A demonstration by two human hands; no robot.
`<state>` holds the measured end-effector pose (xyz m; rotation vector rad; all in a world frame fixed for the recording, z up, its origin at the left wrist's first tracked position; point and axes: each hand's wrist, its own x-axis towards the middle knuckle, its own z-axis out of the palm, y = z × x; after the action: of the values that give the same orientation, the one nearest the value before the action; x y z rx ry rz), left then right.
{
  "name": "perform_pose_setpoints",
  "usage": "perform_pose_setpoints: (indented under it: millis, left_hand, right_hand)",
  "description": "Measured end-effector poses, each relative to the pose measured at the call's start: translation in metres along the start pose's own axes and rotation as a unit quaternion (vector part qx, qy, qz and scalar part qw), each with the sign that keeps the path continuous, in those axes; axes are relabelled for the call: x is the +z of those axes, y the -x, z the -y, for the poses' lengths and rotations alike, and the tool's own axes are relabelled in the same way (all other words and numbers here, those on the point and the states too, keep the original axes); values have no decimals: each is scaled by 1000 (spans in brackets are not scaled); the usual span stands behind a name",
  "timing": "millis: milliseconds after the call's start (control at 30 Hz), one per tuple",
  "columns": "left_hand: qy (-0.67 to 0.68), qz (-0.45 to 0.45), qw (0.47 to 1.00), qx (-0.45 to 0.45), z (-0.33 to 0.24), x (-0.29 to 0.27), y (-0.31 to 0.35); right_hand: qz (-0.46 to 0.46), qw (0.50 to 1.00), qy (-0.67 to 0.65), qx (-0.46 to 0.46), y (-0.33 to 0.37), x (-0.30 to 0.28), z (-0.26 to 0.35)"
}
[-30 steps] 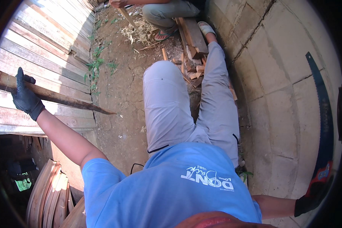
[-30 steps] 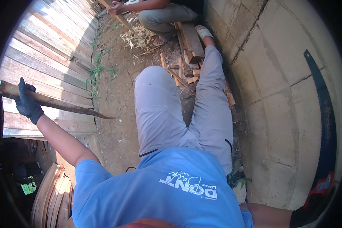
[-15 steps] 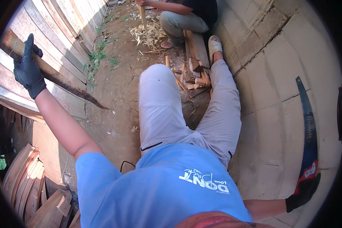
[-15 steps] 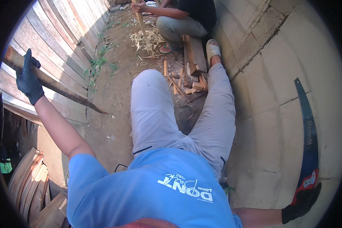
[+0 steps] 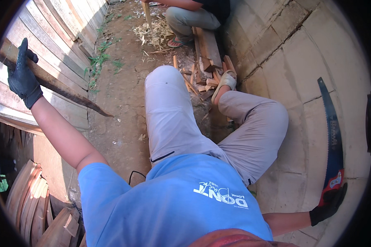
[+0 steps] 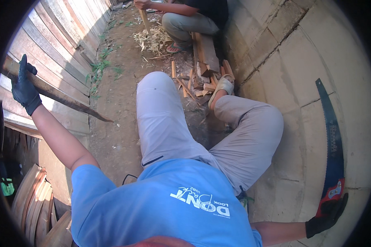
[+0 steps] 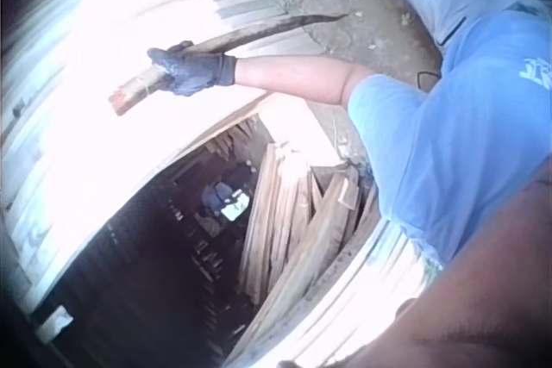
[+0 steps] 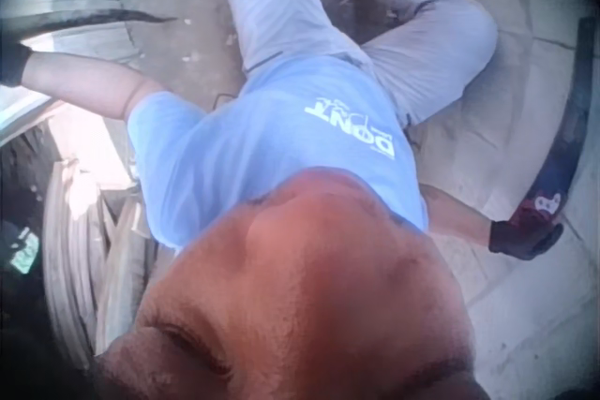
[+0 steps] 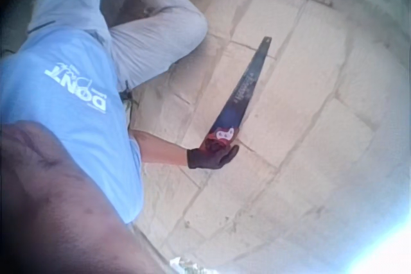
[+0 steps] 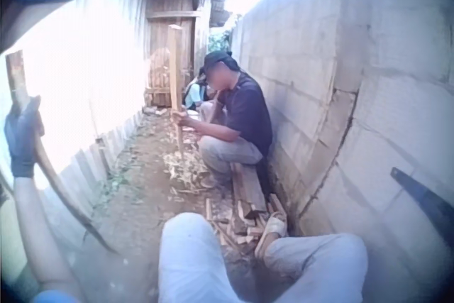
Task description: The person sits on the ground and uses a hand saw to cut a long wooden stick into smaller pieces. They hold the wood steady with their left hand and saw with their right hand, periodically adjusting the wood's position to complete the cuts.
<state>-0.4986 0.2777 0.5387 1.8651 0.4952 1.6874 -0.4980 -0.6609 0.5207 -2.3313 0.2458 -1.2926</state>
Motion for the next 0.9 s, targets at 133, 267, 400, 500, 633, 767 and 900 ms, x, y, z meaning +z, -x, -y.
perform_pose_setpoints:
  millis: [133, 267, 400, 500, 633, 767, 900]
  left_hand:
    - [12, 30, 999, -18, 8, 17, -5]
    - [-9, 39, 998, -52, -3, 61, 7]
    - [-165, 59, 984, -24, -21, 111, 20]
    - [-197, 105, 974, -30, -19, 153, 25]
    - [-201, 176, 964, 14, -29, 229, 49]
    - [-120, 198, 965, 124, 12, 328, 91]
    - [-119, 394, 907, 85, 37, 427, 150]
  right_hand:
    - [-27, 993, -51, 105, 8, 20, 48]
    - [-25, 995, -23, 91, 6, 17, 45]
    - [32, 990, 111, -79, 16, -16, -8]
    - [-6, 999, -23, 40, 28, -2, 6]
    - [-8, 987, -103, 121, 33, 2, 0]
    - [16, 994, -66, 90, 38, 27, 32]
    - [74, 988, -82, 111, 41, 50, 35]
